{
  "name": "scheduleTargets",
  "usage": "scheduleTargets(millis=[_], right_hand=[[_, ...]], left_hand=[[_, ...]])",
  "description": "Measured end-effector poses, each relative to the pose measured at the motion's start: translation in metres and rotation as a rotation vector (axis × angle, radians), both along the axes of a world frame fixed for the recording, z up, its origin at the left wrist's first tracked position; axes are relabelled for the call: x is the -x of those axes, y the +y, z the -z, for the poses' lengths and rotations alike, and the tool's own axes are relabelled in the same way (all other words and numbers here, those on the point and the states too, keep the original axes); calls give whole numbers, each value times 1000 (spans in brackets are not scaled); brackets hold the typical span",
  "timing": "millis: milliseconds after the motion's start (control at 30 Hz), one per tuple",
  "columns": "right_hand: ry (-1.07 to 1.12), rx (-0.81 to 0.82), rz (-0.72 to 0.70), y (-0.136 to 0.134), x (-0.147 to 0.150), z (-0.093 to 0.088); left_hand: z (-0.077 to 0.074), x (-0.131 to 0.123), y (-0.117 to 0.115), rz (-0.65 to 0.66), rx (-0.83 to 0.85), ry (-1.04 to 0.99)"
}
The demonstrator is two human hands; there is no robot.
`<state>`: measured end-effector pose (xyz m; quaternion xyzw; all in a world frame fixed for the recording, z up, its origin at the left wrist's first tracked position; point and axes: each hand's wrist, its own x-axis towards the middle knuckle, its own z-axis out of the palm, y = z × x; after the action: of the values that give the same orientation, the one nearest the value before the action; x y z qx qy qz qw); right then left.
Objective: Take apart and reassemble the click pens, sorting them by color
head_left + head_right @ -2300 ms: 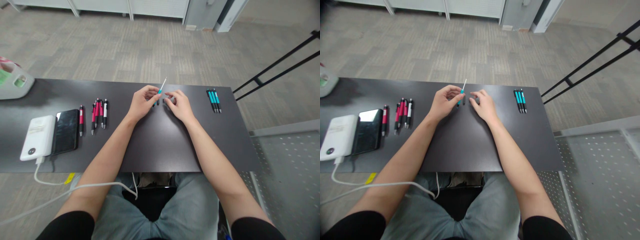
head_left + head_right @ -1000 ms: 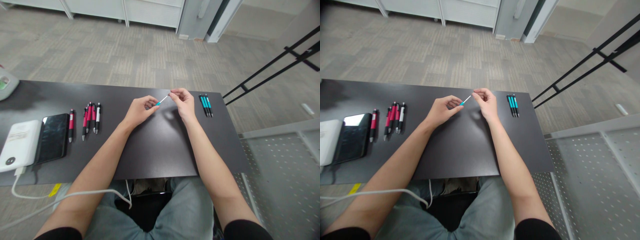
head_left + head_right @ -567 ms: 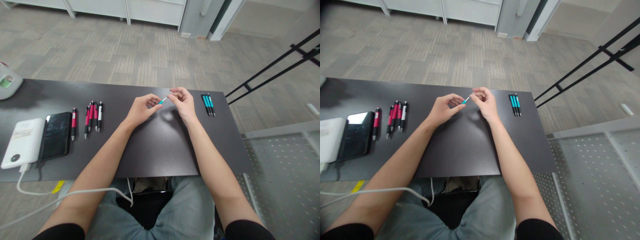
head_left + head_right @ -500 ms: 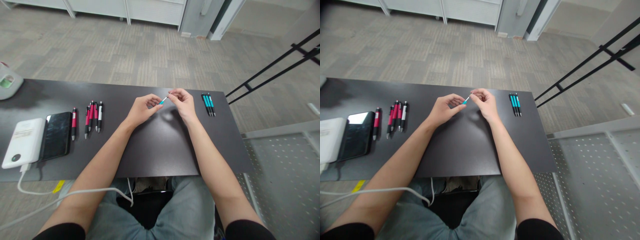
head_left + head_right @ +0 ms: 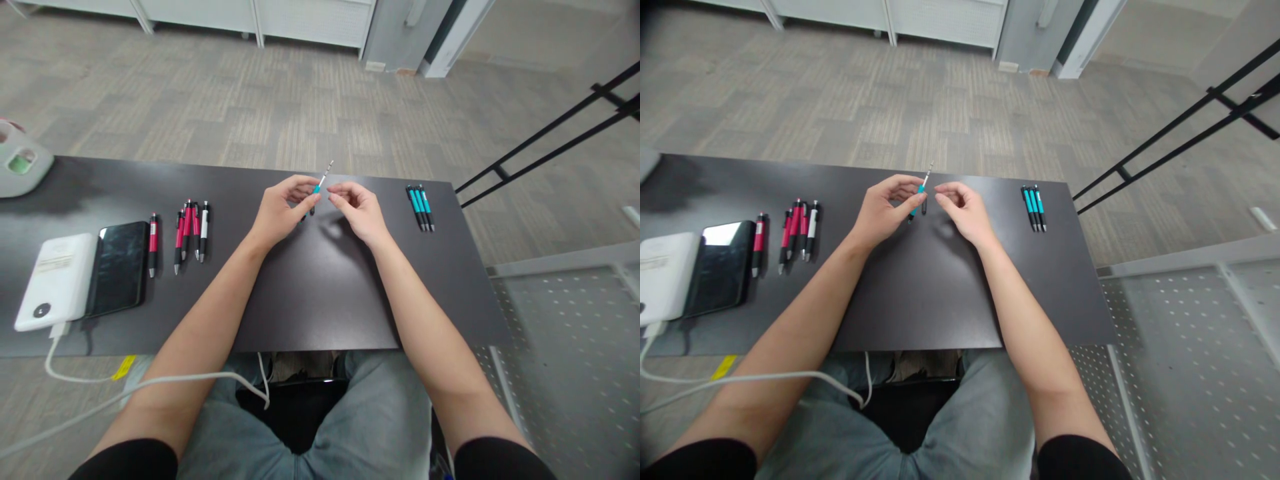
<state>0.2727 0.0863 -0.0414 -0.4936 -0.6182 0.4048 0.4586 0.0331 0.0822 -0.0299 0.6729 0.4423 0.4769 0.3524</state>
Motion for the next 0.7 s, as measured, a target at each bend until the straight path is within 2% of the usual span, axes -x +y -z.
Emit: scheduleTargets(millis=[167, 333, 700], right_hand=[[-377, -31, -14, -6, 12, 3], [-654, -57, -28, -11, 30, -5], [-779, 2, 46, -17, 37, -19]], left_hand=[[5, 6, 10, -147, 12, -45], [6, 5, 12, -223, 7, -65], [7, 10, 15, -262, 6, -37]])
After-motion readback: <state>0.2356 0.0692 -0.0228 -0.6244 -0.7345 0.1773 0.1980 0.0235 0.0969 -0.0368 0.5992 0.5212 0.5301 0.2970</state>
